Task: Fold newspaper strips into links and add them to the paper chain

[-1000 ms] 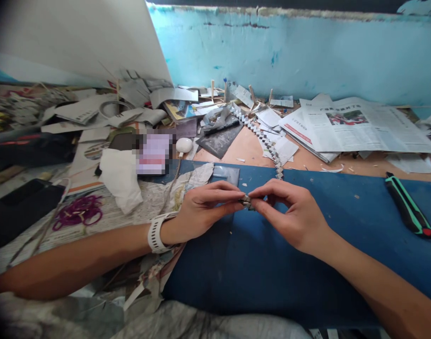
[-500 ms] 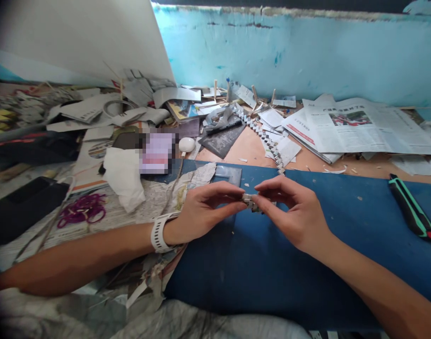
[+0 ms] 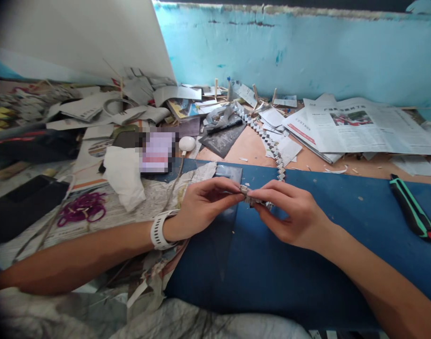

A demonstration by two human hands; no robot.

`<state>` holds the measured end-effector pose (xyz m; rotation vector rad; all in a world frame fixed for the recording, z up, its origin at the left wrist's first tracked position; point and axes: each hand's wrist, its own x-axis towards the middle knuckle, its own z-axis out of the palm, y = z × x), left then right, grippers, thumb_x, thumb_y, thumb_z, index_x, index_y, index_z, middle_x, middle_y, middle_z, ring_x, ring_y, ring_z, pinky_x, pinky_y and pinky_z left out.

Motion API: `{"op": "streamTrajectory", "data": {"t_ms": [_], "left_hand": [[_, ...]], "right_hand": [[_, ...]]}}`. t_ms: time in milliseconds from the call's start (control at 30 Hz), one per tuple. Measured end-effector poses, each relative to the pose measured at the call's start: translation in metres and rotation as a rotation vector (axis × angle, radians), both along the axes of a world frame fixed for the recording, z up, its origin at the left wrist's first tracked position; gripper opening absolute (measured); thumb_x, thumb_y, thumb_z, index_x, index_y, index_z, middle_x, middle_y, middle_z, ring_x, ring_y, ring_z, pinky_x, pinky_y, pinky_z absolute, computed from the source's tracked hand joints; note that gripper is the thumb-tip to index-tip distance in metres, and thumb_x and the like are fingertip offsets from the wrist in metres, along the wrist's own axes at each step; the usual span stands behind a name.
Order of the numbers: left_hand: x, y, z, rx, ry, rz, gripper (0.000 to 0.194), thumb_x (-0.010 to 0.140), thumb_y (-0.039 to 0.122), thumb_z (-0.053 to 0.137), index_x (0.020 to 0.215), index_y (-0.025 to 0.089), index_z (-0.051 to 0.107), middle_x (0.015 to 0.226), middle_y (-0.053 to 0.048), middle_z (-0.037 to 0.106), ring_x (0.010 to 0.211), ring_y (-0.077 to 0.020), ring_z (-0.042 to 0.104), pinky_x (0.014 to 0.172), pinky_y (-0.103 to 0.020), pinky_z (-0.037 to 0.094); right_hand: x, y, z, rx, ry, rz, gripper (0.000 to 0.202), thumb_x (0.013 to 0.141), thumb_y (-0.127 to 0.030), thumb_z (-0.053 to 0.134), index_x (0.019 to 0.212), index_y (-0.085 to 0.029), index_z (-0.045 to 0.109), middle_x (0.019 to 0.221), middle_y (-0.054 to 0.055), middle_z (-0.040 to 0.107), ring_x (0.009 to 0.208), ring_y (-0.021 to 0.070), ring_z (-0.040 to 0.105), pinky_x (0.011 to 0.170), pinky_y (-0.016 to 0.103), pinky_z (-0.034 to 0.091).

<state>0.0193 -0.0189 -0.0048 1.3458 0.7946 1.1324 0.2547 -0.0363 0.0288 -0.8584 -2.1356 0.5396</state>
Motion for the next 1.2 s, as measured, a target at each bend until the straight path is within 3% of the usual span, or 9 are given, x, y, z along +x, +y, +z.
{"op": "streamTrajectory", "data": {"t_ms": [133,367,600,800,1000,1200], "left_hand": [[0.000,0.000,0.003,0.040,-0.010,-0.026,0.014,0.085,0.020,0.083,0.098,0.017,0.080,0.100,-0.006,0.079,0.094,-0.0165,0.075,0.089,-0.027,0.064],[-0.002,0.002,0.006,0.138,0.071,-0.068,0.015,0.088,0.017,0.079,0.103,0.018,0.082,0.105,-0.008,0.077,0.098,-0.0174,0.075,0.086,-0.026,0.065],[-0.002,0.001,0.007,0.102,0.164,-0.088,0.015,0.089,0.026,0.078,0.101,0.016,0.078,0.106,-0.008,0.073,0.098,-0.0167,0.073,0.088,-0.026,0.065],[-0.003,0.005,0.009,0.046,0.248,-0.140,0.019,0.093,0.033,0.074,0.096,0.014,0.073,0.106,-0.008,0.070,0.097,-0.0163,0.069,0.078,-0.023,0.060],[-0.004,0.008,0.008,-0.139,0.105,-0.291,0.024,0.092,0.036,0.075,0.097,0.013,0.070,0.102,-0.009,0.068,0.090,-0.0162,0.068,0.080,-0.029,0.062],[-0.002,0.012,0.005,-0.225,0.036,-0.319,0.024,0.090,0.036,0.077,0.094,0.013,0.070,0.101,-0.007,0.066,0.093,-0.0166,0.066,0.083,-0.031,0.063]], "right_hand": [[0.006,0.001,0.002,0.024,-0.042,0.060,0.053,0.086,-0.007,0.071,0.135,-0.025,0.065,0.115,0.008,0.073,0.100,0.0206,0.073,0.088,0.031,0.060],[0.014,0.008,0.002,0.030,-0.068,0.163,0.045,0.092,-0.003,0.068,0.132,-0.024,0.065,0.111,0.007,0.074,0.098,0.0165,0.073,0.088,0.026,0.059],[0.002,0.004,-0.008,0.000,-0.033,0.096,0.032,0.094,-0.007,0.069,0.121,-0.024,0.068,0.105,0.005,0.072,0.090,0.0156,0.072,0.082,0.026,0.058],[-0.011,-0.005,-0.009,-0.026,-0.055,-0.104,0.017,0.092,-0.014,0.073,0.107,-0.022,0.074,0.103,0.005,0.073,0.088,0.0165,0.072,0.080,0.029,0.058],[-0.013,-0.011,-0.008,-0.048,-0.023,-0.183,0.012,0.092,-0.014,0.072,0.101,-0.021,0.077,0.099,0.004,0.078,0.088,0.0161,0.076,0.078,0.027,0.060],[-0.015,-0.013,-0.010,-0.021,-0.040,-0.216,0.016,0.093,-0.013,0.070,0.104,-0.021,0.079,0.103,0.006,0.080,0.090,0.0172,0.077,0.082,0.029,0.062]]}}
